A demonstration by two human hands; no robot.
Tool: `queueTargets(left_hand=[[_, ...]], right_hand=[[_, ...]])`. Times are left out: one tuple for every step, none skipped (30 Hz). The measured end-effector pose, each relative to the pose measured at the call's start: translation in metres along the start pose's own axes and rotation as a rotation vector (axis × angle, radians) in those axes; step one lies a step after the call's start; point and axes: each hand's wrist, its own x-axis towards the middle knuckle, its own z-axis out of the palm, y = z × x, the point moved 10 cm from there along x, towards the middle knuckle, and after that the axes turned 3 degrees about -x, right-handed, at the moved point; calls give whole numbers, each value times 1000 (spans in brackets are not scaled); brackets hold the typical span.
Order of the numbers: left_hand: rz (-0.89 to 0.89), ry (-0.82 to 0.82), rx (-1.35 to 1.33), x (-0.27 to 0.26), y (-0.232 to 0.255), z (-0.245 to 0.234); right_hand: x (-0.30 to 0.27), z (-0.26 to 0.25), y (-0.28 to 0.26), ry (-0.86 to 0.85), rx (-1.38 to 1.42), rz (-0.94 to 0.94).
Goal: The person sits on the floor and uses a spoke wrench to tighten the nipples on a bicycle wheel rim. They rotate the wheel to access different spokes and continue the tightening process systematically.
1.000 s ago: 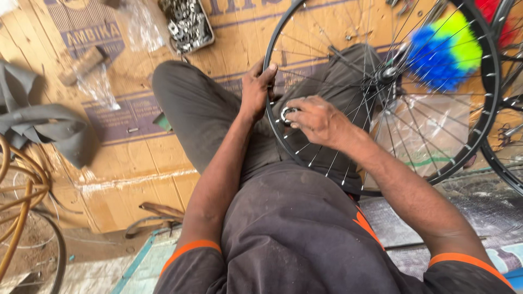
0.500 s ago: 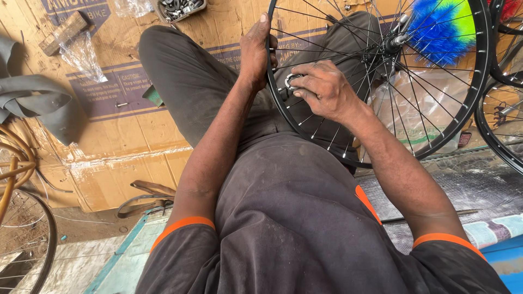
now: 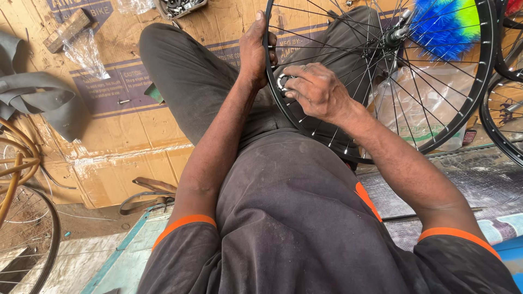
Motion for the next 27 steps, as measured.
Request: queueTargets(left_hand=[[4, 1, -3, -1, 0, 0], [-13, 12, -1, -2, -3, -1], [-30, 24, 2, -4, -5, -1], [-47, 38, 6, -6, -6, -3], [-49, 36, -18, -8, -6, -3], [-50, 35, -38, -10, -4, -4], [-52, 34, -59, -13, -2, -4], [-43, 22, -59, -13, 2, -3], [-35, 10, -58, -13, 6, -1], [-31, -3, -61, -15, 7, 1], [-21, -22, -69, -15, 8, 5], [-9, -38, -74, -15, 10, 6], [2, -55, -80, -15, 11, 7], [-7, -43, -67, -16, 10, 4], [-15, -32, -55, -15, 8, 2], [-24, -22, -42, -14, 6, 0], [-27, -17, -51, -14, 3, -2], [-29, -17, -58, -14, 0, -3], [-31, -16, -65, -13, -3, -4], [-27, -15, -31, -13, -5, -5], [-22, -14, 3, -13, -6, -6], [-21, -10, 40, -15, -8, -9], [7, -27, 33, -16, -6, -11], [35, -51, 25, -16, -3, -11], [63, -74, 17, -16, 1, -10], [76, -73, 41, -15, 3, -9], [89, -71, 66, -14, 6, -9]], right_hand=[[1, 0, 2, 5, -5, 1], [2, -1, 3, 9, -10, 1], [4, 3, 7, -35, -22, 18], [6, 8, 10, -78, -31, 34], [7, 11, 12, -122, -41, 51], [7, 8, 8, -101, 10, 23], [7, 5, 4, -80, 61, -5], [7, 1, 2, -61, 108, -34], [7, 0, 0, -54, 80, -59], [3, -1, -2, -52, 52, -79], [-1, -2, -4, -51, 24, -100], [-4, 1, -3, -65, 4, -103], [-6, 5, -2, -79, -15, -105], [-6, 10, 0, -91, -33, -110], [-5, 18, 6, -145, 20, -67], [-2, 27, 14, -198, 73, -23], [1, 33, 20, -252, 127, 21], [4, 37, 28, -281, 135, 82], [9, 41, 36, -310, 143, 144], [15, 45, 43, -338, 152, 204], [12, 67, 59, -541, 149, 390], [4, 89, 71, -747, 150, 576], [-14, 102, 77, -953, 151, 759], [-3, 100, 74, -890, 121, 699], [7, 97, 73, -827, 91, 639], [14, 92, 71, -767, 57, 575], [15, 89, 70, -755, 64, 552]])
